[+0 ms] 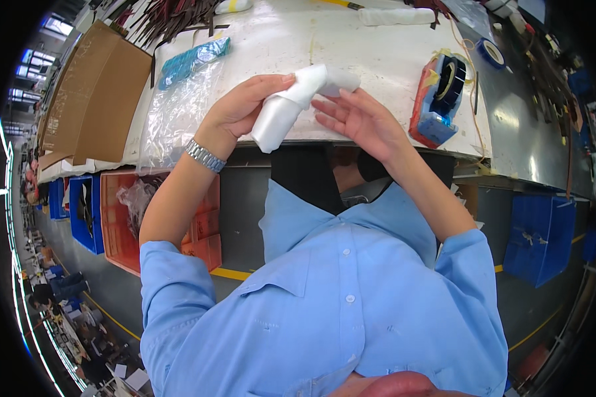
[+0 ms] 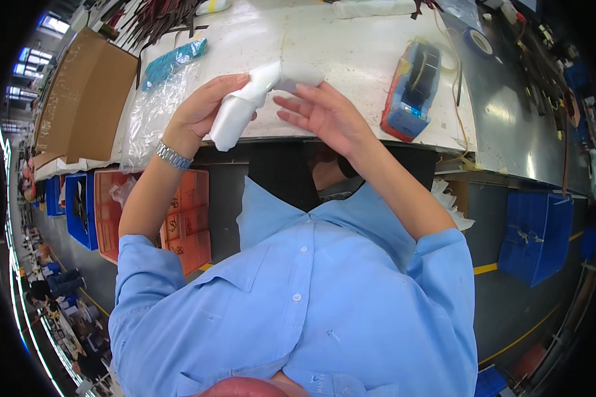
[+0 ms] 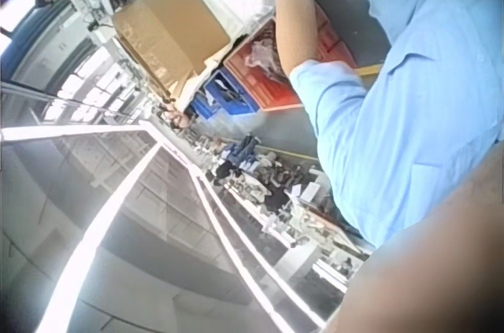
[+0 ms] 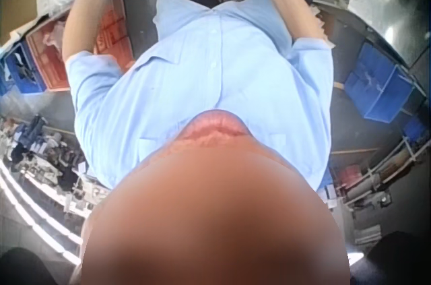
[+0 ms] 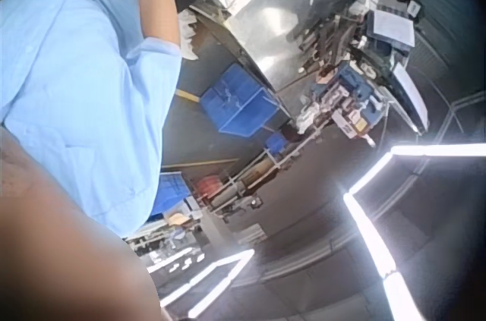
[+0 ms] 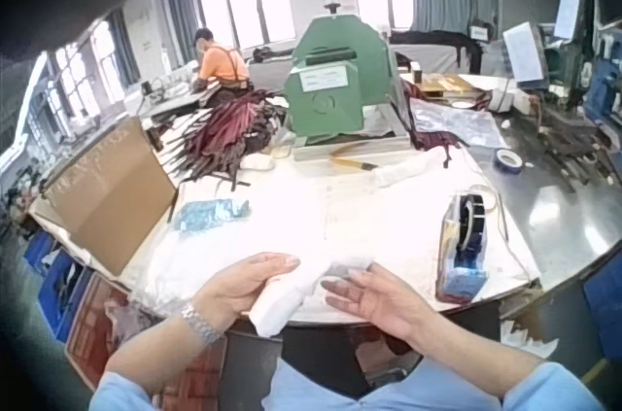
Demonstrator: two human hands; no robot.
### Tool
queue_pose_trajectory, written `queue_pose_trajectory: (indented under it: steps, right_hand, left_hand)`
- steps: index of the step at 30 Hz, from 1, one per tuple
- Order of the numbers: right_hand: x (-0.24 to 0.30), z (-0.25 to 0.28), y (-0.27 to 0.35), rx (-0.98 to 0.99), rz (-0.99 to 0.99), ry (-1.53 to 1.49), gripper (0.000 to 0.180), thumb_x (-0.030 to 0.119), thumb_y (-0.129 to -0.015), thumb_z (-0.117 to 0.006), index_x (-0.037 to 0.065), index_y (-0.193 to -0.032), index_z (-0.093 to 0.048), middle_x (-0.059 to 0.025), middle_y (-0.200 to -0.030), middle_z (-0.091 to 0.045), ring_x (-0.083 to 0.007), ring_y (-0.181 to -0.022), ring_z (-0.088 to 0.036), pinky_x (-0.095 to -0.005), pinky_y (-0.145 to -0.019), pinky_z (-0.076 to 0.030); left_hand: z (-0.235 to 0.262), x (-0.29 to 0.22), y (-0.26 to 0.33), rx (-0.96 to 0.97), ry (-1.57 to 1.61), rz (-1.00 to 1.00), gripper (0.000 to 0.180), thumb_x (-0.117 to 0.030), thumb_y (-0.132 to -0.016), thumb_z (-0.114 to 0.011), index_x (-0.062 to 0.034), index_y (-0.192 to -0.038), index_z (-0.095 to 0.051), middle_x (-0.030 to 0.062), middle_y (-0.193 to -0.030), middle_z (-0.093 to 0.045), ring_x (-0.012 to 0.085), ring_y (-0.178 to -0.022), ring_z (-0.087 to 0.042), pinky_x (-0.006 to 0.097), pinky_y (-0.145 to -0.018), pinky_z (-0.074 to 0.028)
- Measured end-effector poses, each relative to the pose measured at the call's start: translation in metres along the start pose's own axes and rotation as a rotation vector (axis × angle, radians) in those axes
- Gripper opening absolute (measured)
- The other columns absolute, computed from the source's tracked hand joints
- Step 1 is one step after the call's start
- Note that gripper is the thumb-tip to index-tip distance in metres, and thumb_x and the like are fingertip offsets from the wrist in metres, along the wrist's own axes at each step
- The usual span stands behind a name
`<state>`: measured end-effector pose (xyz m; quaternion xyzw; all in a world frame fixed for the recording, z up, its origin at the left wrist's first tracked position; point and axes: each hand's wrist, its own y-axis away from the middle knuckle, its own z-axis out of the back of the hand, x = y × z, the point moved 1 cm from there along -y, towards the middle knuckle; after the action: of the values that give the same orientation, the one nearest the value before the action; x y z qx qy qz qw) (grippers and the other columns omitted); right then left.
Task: Applying blue protective tape to gold metal buckles at a workshop table.
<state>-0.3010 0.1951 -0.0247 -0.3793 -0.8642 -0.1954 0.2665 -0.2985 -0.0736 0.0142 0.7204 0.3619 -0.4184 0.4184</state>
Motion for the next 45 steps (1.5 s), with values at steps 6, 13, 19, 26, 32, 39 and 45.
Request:
queue_pose_trajectory:
  steps: [6,13,19,26,32,39,45]
  right_hand:
    - [0.008,0.01,-0.017,-0.179,0.149,0.341,0.045,0.02,-0.101,-0.08,0.001,-0.136,-0.059,-0.0123,-0.123,-0.07,-0.0223,-0.105,-0.073,-0.039,-0.094,-0.064]
    - [0.021,0.013,-0.012,-0.406,-0.049,0.386,0.041,0.024,-0.1,-0.081,-0.001,-0.127,-0.063,-0.012,-0.111,-0.073,-0.0176,-0.094,-0.073,-0.0329,-0.082,-0.065]
    - [0.029,0.009,-0.019,-0.404,-0.197,0.379,0.04,0.025,-0.103,-0.077,-0.003,-0.127,-0.062,-0.0128,-0.11,-0.073,-0.0198,-0.097,-0.075,-0.0331,-0.081,-0.065]
    - [0.042,-0.032,-0.004,-0.092,0.432,2.125,0.031,0.019,-0.094,-0.077,0.004,-0.121,-0.072,-0.0153,-0.116,-0.075,-0.0326,-0.096,-0.075,-0.045,-0.088,-0.06]
    - [0.026,-0.051,-0.072,0.338,0.819,2.075,0.027,0.01,-0.097,-0.07,0.006,-0.124,-0.072,-0.0116,-0.116,-0.075,-0.0332,-0.104,-0.073,-0.0436,-0.092,-0.058]
    - [0.019,-0.06,-0.103,0.709,0.581,2.2,0.031,0.011,-0.095,-0.072,0.013,-0.127,-0.073,-0.0103,-0.104,-0.075,-0.0314,-0.098,-0.074,-0.0425,-0.085,-0.06]
    - [0.022,-0.05,-0.116,0.917,0.806,2.272,0.021,0.015,-0.096,-0.074,0.011,-0.117,-0.075,-0.0056,-0.108,-0.076,-0.027,-0.089,-0.074,-0.039,-0.074,-0.06]
  left_hand:
    - [0.011,0.033,0.025,0.011,0.301,0.171,0.059,-0.041,-0.113,-0.057,0.0075,-0.147,-0.053,0.0224,-0.122,-0.072,0.024,-0.092,-0.075,0.036,-0.075,-0.068]
    - [0.017,0.013,0.035,-0.108,0.075,-0.033,0.047,-0.032,-0.11,-0.067,0.0069,-0.135,-0.061,0.0236,-0.125,-0.069,0.028,-0.104,-0.078,0.033,-0.075,-0.068]
    - [0.034,0.016,0.037,-0.346,-0.239,-0.182,0.037,-0.023,-0.107,-0.071,0.0008,-0.134,-0.065,0.0198,-0.119,-0.072,0.0212,-0.094,-0.079,0.028,-0.067,-0.062]
    - [0.007,0.038,0.056,-0.941,-1.168,-0.518,0.028,-0.016,-0.095,-0.077,-0.0074,-0.122,-0.073,0.0143,-0.11,-0.073,0.0307,-0.082,-0.073,0.042,-0.079,-0.058]
    - [-0.012,0.052,0.054,-1.029,-1.335,-0.923,0.016,-0.005,-0.091,-0.076,-0.0035,-0.106,-0.076,0.0121,-0.112,-0.074,0.0325,-0.11,-0.067,0.045,-0.096,-0.054]
    - [-0.023,0.077,0.041,-0.925,-1.177,-0.934,0.018,0.001,-0.089,-0.073,-0.0017,-0.107,-0.076,0.0123,-0.112,-0.072,0.0349,-0.115,-0.066,0.045,-0.099,-0.054]
    - [-0.027,0.09,0.043,-0.934,-1.193,-0.896,0.034,0.003,-0.087,-0.072,-0.005,-0.119,-0.076,0.0115,-0.119,-0.069,0.0348,-0.121,-0.062,0.046,-0.103,-0.052]
